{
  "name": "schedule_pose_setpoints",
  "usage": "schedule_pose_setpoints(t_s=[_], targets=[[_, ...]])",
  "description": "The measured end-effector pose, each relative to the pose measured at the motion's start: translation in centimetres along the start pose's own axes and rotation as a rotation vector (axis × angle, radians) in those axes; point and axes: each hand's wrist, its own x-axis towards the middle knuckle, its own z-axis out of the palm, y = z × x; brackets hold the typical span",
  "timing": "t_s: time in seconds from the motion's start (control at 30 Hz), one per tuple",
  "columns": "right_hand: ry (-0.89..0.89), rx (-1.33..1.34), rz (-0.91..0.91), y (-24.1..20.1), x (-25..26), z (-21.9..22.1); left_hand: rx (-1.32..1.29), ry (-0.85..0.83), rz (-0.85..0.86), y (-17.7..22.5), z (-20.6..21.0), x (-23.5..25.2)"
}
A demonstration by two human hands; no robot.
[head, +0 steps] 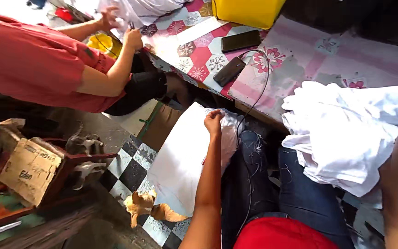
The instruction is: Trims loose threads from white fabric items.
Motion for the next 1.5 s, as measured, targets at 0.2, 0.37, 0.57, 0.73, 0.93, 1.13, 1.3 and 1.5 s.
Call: schedule_pose_setpoints(t_s=[0.2,0.37,0.57,0.73,0.93,1.13,1.3,1.5], targets=[[0.038,0.017,-0.059,0.2,0.0,0.2,0.127,-0.067,-0.014,0.1,1.2,5.4],[0.057,0.017,-0.074,0.4,-0.1,0.4,0.142,0.018,-0.056,0.1,0.3,10.6],[0.056,0.034,-0.067,2.0,-0.5,0.5,0.650,0.008,-0.019,-2.4,-0.2,13.6],[0.079,0.015,-0.082,2.0,-0.5,0.5,0.821,-0.023,-0.046,-3.1,0.4,13.6],[0.072,0.004,-0.087,2.2,-0.6,0.5,1.161,-0.352,-0.354,7.3,5.7,9.1],[0.099,0.003,-0.129,0.7,-0.3,0.4,0.873,-0.162,0.184,-2.6,1.1,12.6],[0.116,0.041,-0.136,0.3,-0.1,0.5,0.175,-0.045,0.038,-1.6,0.3,7.7],[0.109,0.080,-0.116,0.4,-0.3,0.6,0.054,-0.289,-0.009,-0.9,0.9,-2.5]])
